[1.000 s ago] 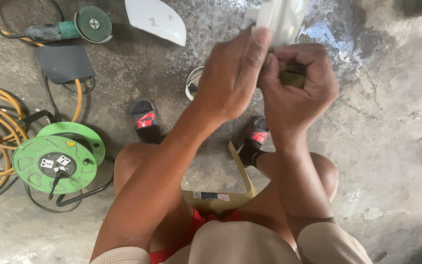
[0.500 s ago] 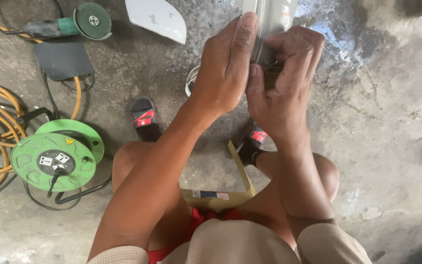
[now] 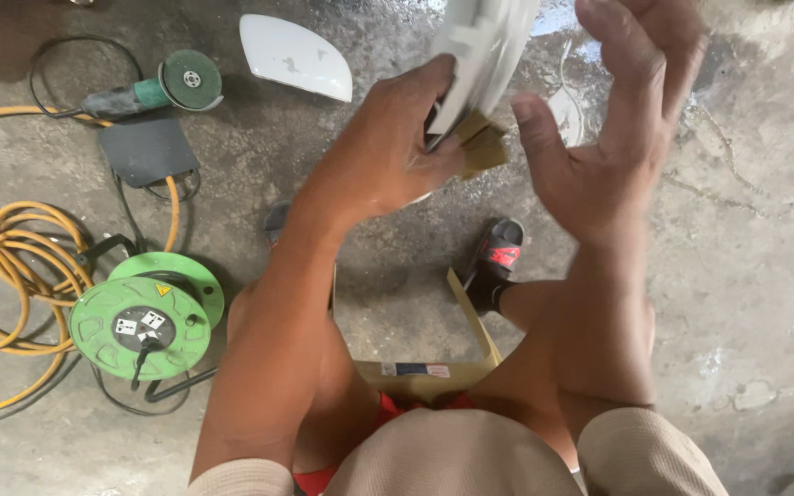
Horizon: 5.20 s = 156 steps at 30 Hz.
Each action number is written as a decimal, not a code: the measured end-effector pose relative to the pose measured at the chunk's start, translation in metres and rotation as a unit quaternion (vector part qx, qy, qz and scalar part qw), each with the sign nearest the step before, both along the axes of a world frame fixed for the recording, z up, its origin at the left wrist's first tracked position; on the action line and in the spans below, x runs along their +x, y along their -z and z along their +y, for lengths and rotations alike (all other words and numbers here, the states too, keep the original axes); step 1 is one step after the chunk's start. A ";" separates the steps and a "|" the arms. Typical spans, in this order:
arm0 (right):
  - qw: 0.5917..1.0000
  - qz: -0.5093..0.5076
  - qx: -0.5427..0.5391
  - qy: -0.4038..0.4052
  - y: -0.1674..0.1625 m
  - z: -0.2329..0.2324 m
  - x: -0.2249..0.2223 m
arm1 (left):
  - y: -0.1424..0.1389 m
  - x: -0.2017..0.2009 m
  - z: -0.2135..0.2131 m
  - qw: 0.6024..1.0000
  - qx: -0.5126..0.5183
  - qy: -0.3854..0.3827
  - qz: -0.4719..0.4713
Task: The person sits on a low stool and sands a white plastic part with a sanding block. They rotate the part to sand different edges and surfaces, then set it down and pick up a second similar part to continue sanding.
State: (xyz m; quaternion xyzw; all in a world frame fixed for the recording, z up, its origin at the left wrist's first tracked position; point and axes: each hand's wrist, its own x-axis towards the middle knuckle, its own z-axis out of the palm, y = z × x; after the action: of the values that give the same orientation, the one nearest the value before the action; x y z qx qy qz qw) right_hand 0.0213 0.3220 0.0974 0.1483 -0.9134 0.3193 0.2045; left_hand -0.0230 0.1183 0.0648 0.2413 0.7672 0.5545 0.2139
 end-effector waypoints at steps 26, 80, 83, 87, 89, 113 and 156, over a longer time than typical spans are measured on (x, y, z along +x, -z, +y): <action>0.843 -0.193 -0.502 0.002 0.082 0.002 0.048 | 0.048 0.032 0.063 0.950 0.072 -0.251 0.173; 0.948 -0.075 -0.280 0.131 0.097 -0.004 0.016 | 0.038 0.033 0.075 0.944 0.115 -0.284 0.124; 0.947 -0.064 -0.284 0.134 0.100 0.000 0.012 | 0.042 0.034 0.079 0.946 0.098 -0.285 0.124; 0.940 -0.071 -0.295 0.154 0.100 -0.002 0.011 | 0.044 0.028 0.083 0.940 0.118 -0.288 0.141; 0.943 -0.066 -0.289 0.154 0.098 -0.006 0.014 | 0.043 0.024 0.082 0.938 0.128 -0.287 0.144; 0.934 -0.083 -0.304 0.168 0.097 -0.005 0.019 | 0.034 0.024 0.071 0.948 0.114 -0.242 0.172; 0.962 -0.035 -0.205 0.177 0.093 -0.018 0.030 | 0.034 0.017 0.068 0.936 0.102 -0.253 0.224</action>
State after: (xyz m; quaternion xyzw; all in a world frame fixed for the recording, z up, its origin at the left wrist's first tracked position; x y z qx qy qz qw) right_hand 0.0509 0.3044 0.0043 -0.0719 -0.8466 0.4636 0.2514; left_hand -0.0064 0.1867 0.0304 0.1780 0.7702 0.5970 -0.1367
